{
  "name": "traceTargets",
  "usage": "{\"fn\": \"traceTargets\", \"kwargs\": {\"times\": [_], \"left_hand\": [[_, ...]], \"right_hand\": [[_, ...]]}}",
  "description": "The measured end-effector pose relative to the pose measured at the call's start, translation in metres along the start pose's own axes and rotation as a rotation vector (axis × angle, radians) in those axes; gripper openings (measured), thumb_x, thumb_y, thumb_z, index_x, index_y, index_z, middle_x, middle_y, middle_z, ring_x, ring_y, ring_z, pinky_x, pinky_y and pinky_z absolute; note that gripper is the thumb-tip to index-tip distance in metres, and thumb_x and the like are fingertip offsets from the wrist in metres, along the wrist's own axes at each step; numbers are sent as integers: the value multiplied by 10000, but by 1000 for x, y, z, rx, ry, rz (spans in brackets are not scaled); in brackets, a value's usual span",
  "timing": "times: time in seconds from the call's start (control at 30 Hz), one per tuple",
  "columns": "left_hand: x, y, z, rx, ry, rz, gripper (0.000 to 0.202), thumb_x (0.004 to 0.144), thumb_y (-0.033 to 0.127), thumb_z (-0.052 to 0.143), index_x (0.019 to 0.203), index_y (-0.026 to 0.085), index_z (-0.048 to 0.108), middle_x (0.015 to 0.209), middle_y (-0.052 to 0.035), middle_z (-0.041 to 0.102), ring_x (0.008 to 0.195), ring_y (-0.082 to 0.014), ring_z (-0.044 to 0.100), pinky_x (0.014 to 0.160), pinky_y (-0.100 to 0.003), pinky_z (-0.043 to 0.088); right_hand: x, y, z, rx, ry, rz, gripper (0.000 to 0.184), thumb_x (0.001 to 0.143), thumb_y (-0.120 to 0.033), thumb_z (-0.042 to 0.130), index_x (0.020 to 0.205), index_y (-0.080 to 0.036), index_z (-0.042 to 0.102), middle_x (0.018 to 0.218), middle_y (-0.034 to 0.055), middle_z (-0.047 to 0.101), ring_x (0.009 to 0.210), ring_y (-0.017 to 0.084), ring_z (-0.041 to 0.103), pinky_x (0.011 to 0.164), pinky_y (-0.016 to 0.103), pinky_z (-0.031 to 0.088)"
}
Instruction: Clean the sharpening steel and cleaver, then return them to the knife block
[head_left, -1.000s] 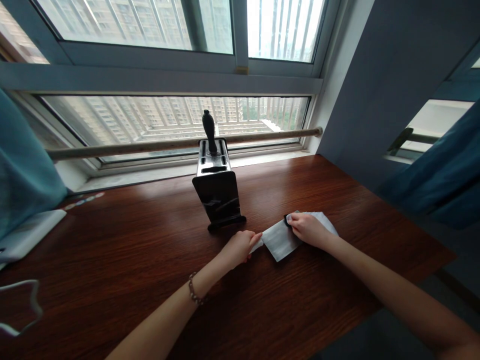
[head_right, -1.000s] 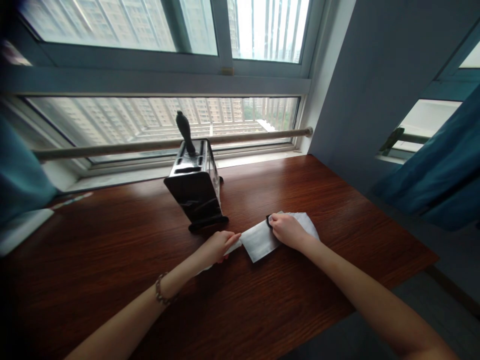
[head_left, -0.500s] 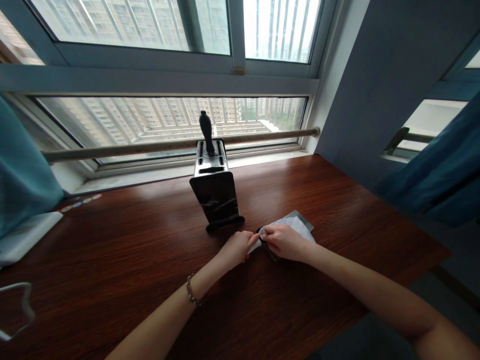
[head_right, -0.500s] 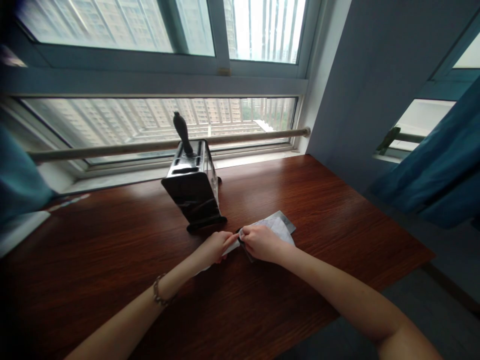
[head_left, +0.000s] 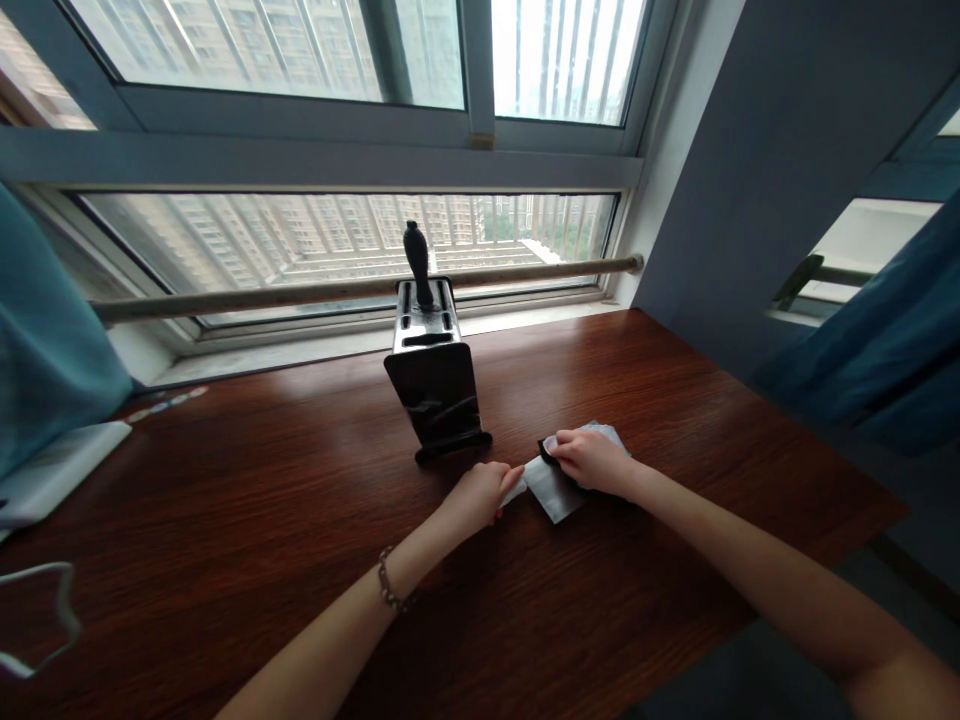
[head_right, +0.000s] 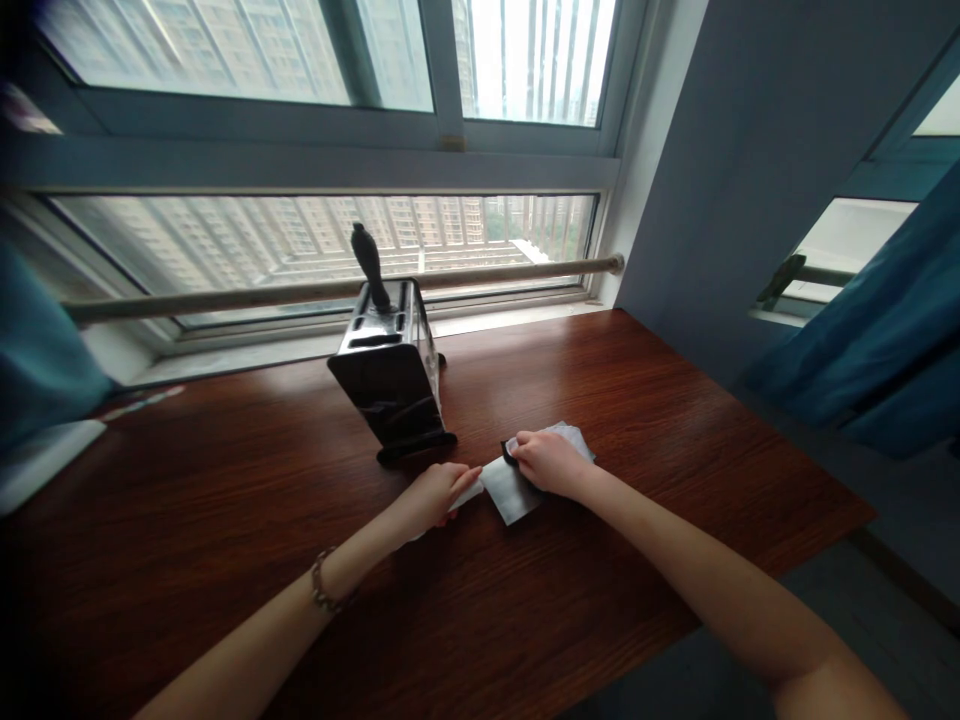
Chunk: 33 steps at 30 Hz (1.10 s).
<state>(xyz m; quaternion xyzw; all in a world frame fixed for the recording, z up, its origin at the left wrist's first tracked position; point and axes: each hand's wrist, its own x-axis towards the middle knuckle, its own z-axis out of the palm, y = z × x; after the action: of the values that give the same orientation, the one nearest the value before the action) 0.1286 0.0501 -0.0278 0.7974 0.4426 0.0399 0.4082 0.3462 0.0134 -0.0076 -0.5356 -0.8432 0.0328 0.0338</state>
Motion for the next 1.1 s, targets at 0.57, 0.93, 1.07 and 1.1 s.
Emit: {"fn": "traceTargets", "kwargs": {"times": [0.57, 0.93, 1.07, 1.1], "left_hand": [[-1, -1, -1, -4, 5, -17, 599, 828, 645, 226, 741, 150, 553, 511, -18, 545, 363, -120, 487, 392, -220, 324], [-3, 1, -2, 28, 10, -12, 596, 836, 632, 217, 741, 152, 557, 513, -22, 547, 368, -127, 498, 394, -224, 336], [-1, 0, -1, 30, 15, -7, 581, 841, 619, 224, 731, 152, 553, 512, -21, 543, 362, -124, 498, 382, -216, 330], [-1, 0, -1, 29, 16, -5, 578, 843, 614, 225, 730, 152, 553, 513, -21, 542, 363, -123, 498, 381, -214, 330]], "right_hand": [[-26, 92, 2, 69, 18, 225, 305, 851, -280, 384, 889, -214, 680, 832, 40, 605, 785, 124, 560, 726, 235, 381], [-41, 103, 8, 190, 149, 240, 326, 851, -305, 397, 927, -192, 693, 815, 49, 619, 775, 133, 566, 735, 244, 403], [-45, 114, 16, 531, 243, 384, 327, 814, -389, 472, 925, -185, 702, 844, 48, 653, 797, 150, 586, 738, 262, 419], [-46, 118, 19, 650, 253, 429, 337, 788, -415, 511, 935, -178, 701, 872, 52, 664, 825, 163, 593, 752, 271, 423]]}}
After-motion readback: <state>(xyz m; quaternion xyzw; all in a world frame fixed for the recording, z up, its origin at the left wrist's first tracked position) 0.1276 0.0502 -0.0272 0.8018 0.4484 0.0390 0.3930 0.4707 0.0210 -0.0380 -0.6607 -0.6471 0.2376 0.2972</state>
